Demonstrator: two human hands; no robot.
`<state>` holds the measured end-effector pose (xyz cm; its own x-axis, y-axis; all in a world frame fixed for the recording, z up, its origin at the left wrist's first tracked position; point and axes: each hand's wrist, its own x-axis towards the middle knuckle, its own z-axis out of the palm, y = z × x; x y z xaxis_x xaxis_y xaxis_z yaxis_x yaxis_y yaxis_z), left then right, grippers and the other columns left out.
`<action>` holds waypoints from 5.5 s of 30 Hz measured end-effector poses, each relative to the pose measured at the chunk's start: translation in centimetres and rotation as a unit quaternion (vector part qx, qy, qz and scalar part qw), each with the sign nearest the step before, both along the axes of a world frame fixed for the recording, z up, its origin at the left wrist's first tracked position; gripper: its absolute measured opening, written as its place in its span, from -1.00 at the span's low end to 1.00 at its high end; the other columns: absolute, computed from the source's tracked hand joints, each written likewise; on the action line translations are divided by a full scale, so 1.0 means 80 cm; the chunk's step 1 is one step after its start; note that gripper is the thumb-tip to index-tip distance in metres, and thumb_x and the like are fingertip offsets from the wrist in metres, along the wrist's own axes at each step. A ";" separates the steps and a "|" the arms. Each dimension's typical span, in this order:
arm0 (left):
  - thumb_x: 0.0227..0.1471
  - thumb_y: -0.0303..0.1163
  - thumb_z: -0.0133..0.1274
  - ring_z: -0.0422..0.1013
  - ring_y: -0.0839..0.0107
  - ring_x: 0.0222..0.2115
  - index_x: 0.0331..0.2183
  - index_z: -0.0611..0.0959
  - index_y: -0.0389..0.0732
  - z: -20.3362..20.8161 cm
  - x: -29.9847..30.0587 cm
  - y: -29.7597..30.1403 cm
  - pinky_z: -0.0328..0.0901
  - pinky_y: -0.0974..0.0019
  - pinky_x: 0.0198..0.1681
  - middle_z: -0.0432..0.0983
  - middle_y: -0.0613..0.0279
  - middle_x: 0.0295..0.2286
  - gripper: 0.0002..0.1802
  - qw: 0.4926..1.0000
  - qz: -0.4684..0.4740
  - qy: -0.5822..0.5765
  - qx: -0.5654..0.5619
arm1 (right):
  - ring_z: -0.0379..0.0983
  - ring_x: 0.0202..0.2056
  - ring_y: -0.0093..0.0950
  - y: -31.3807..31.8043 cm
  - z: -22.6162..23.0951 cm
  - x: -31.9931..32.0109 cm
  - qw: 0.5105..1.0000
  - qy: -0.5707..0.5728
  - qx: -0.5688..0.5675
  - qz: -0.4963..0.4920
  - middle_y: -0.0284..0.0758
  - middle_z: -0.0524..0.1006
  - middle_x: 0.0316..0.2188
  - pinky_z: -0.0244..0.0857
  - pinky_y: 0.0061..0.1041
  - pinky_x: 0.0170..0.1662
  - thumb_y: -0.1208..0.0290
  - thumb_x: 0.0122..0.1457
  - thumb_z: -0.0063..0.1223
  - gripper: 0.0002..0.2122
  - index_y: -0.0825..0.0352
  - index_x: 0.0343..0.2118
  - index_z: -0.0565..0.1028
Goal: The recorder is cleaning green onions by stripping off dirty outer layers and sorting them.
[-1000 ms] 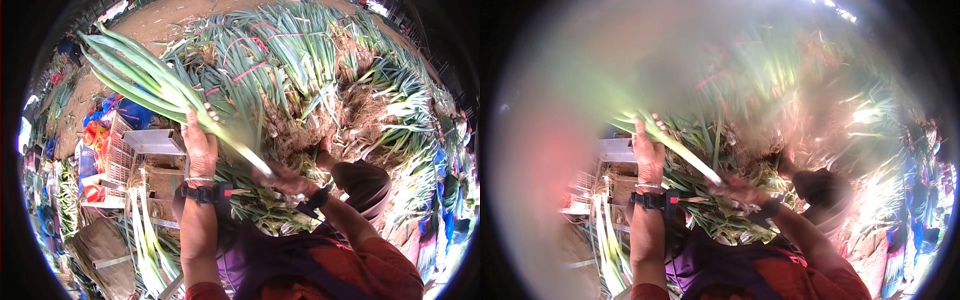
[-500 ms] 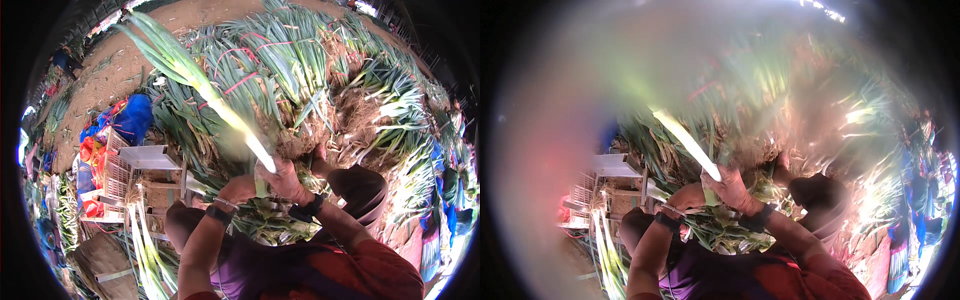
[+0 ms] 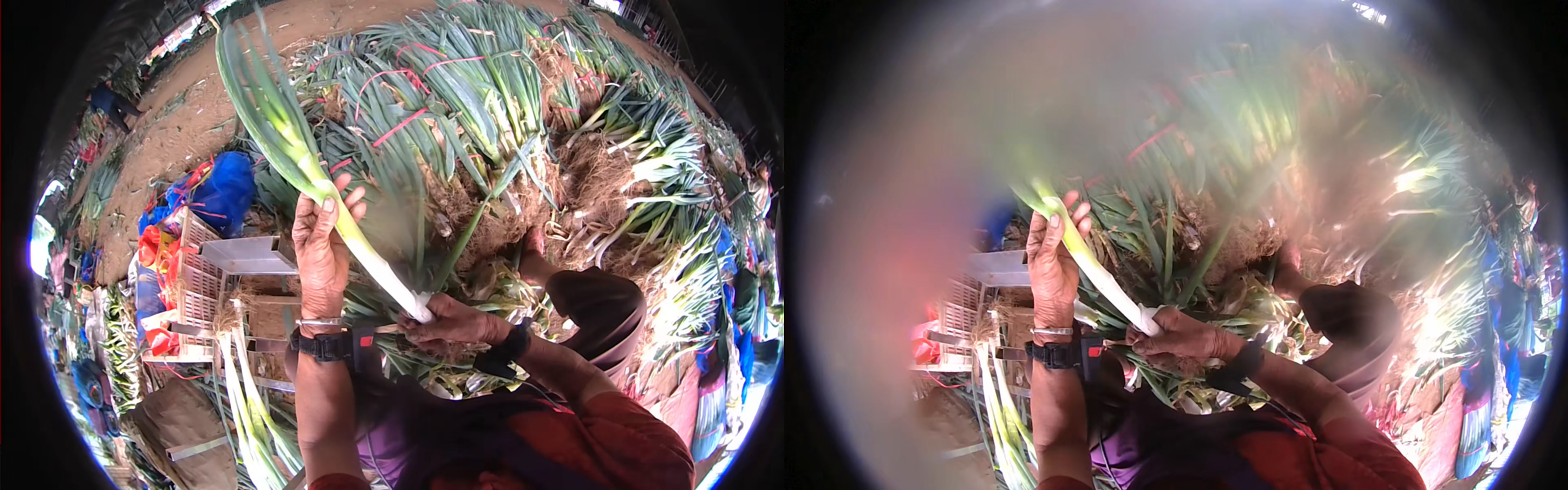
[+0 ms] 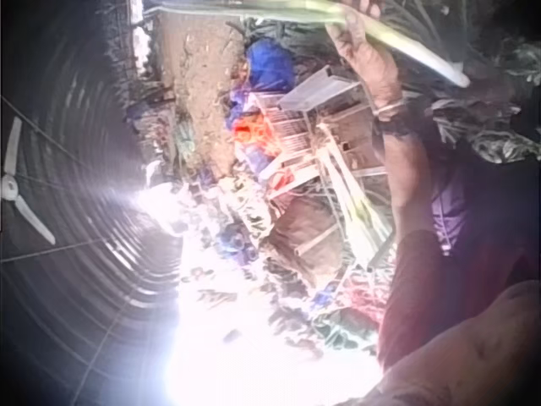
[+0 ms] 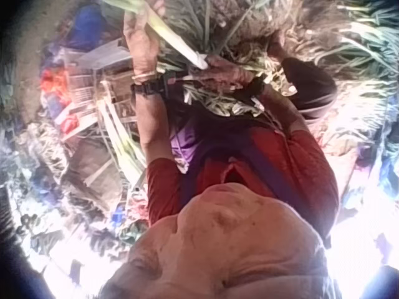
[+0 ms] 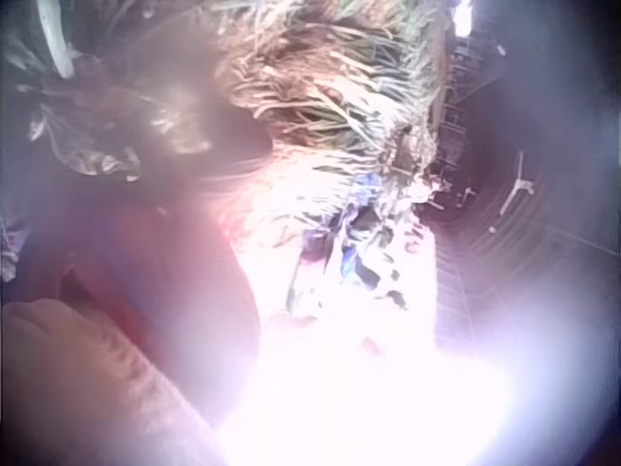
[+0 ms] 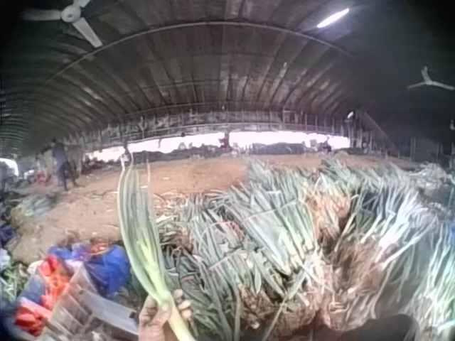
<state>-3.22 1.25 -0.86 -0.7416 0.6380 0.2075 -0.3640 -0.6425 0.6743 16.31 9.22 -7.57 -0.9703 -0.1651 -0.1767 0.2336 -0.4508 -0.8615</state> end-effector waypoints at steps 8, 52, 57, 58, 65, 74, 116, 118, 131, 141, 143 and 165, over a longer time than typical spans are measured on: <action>-0.03 -0.67 0.04 0.44 0.38 -0.23 -0.18 0.46 -0.17 -0.008 -0.002 0.016 0.33 0.18 -0.01 0.48 0.24 -0.23 -0.67 0.989 0.092 0.107 0.050 | 0.40 -0.46 -0.38 -0.038 -0.028 -0.005 0.871 0.149 0.361 -0.298 -0.20 0.43 -0.51 0.28 -0.43 -0.38 0.53 0.07 0.09 -0.87 0.42 -0.36 0.38; 0.17 -0.18 -0.13 0.23 0.52 -0.47 0.05 0.32 -0.24 0.016 0.049 -0.006 0.24 0.49 -0.52 0.33 0.23 -0.36 -0.51 0.985 -0.126 -0.091 0.075 | 0.45 -0.36 -0.51 -0.031 0.024 -0.026 0.873 0.232 0.349 -0.249 -0.33 0.49 -0.42 0.31 -0.52 -0.29 0.55 0.09 0.09 -0.78 0.38 -0.18 0.45; 0.04 -0.44 0.03 0.37 0.43 -0.40 -0.10 0.50 -0.26 -0.014 0.036 0.000 0.30 0.35 -0.24 0.46 0.21 -0.41 -0.67 0.997 -0.046 0.046 -0.032 | 0.46 -0.35 -0.28 -0.015 -0.007 -0.033 0.755 0.273 0.482 -0.351 -0.18 0.48 -0.36 0.33 -0.40 -0.30 0.60 0.03 0.12 -0.75 0.38 -0.20 0.42; 0.02 -0.45 0.05 0.39 0.42 -0.39 -0.15 0.55 -0.26 -0.023 0.032 -0.001 0.30 0.35 -0.23 0.49 0.21 -0.42 -0.71 0.989 -0.033 0.120 -0.074 | 0.46 -0.35 -0.27 -0.014 -0.013 -0.032 0.747 0.275 0.485 -0.363 -0.18 0.47 -0.36 0.33 -0.38 -0.30 0.60 0.03 0.12 -0.75 0.38 -0.20 0.41; 0.09 -0.36 -0.04 0.46 0.33 -0.31 -0.15 0.55 -0.30 -0.030 0.017 0.007 0.34 0.32 -0.19 0.54 0.16 -0.33 -0.70 0.858 0.068 0.401 -0.313 | 0.41 -0.47 -0.07 0.008 0.013 -0.025 0.712 0.225 0.554 -0.368 -0.11 0.46 -0.43 0.30 -0.26 -0.41 0.54 -0.01 0.11 -0.80 0.39 -0.29 0.43; 0.20 -0.05 -0.20 0.15 0.70 -0.69 -0.14 0.45 -0.19 -0.002 0.008 -0.002 0.11 0.57 -0.68 0.20 0.48 -0.66 -0.59 0.986 0.139 0.036 -0.086 | 0.44 -0.19 -0.38 -0.005 -0.095 -0.042 0.975 0.070 0.202 -0.059 -0.16 0.49 -0.22 0.32 -0.34 -0.18 0.32 0.13 0.03 -0.71 0.37 -0.15 0.42; 0.10 0.18 -0.20 -0.03 0.63 -0.77 -0.07 0.37 -0.21 0.009 -0.053 -0.058 -0.03 0.56 -0.75 0.14 0.40 -0.65 -0.36 0.988 0.155 -0.003 0.028 | 0.43 -0.49 -0.17 -0.003 0.051 -0.042 0.789 0.254 0.491 -0.269 -0.14 0.47 -0.49 0.29 -0.31 -0.42 0.44 0.08 0.05 -0.86 0.38 -0.33 0.46; 0.09 0.19 -0.19 -0.03 0.64 -0.77 -0.07 0.37 -0.20 0.010 -0.045 -0.048 -0.04 0.56 -0.75 0.14 0.40 -0.65 -0.35 0.991 0.131 -0.008 0.033 | 0.41 -0.52 -0.18 -0.009 0.037 -0.075 0.743 0.328 0.490 -0.317 -0.13 0.47 -0.47 0.27 -0.35 -0.46 0.44 0.07 0.08 -0.85 0.38 -0.32 0.46; 0.07 0.05 -0.04 0.32 0.39 -0.45 0.09 0.26 -0.10 -0.001 -0.056 -0.060 0.33 0.27 -0.31 0.37 0.22 -0.44 -0.34 0.990 0.109 -0.062 0.066 | 0.36 -0.58 -0.16 -0.031 0.019 -0.099 0.749 0.306 0.509 -0.294 -0.15 0.40 -0.61 0.24 -0.37 -0.51 0.48 0.04 0.06 -0.91 0.38 -0.43 0.45; 0.09 -0.09 0.01 0.38 0.40 -0.41 0.09 0.26 -0.14 -0.011 -0.051 -0.048 0.37 0.24 -0.23 0.40 0.25 -0.47 -0.39 0.992 0.109 -0.049 0.032 | 0.42 -0.57 -0.17 -0.036 0.022 -0.099 0.667 0.293 0.616 -0.299 -0.17 0.41 -0.64 0.29 -0.25 -0.52 0.48 0.01 0.01 -0.89 0.35 -0.39 0.38; 0.10 -0.06 -0.02 0.43 0.31 -0.31 0.10 0.23 -0.14 -0.012 -0.043 -0.040 0.36 0.14 -0.11 0.48 0.15 -0.37 -0.37 0.995 0.087 -0.015 0.043 | 0.42 -0.56 -0.16 -0.029 0.028 -0.103 0.642 0.268 0.660 -0.282 -0.18 0.42 -0.63 0.31 -0.23 -0.51 0.46 0.02 0.00 -0.87 0.36 -0.38 0.38; 0.14 0.09 -0.22 0.37 0.07 -0.10 0.08 0.24 -0.26 -0.040 0.028 -0.009 0.22 -0.01 0.03 0.46 0.00 -0.17 -0.31 0.985 -0.168 -0.027 -0.015 | 0.25 -0.51 -0.58 0.021 0.030 -0.059 0.912 0.199 0.260 -0.248 -0.25 0.29 -0.58 0.24 -0.53 -0.39 0.61 -0.04 -0.02 -0.87 0.45 -0.36 0.41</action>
<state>-0.97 0.51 -4.05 -0.4963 0.8548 0.1520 -0.5887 -0.4600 0.6647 11.57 10.93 -5.18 -0.9070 0.3169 0.2773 -0.2662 0.0787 -0.9607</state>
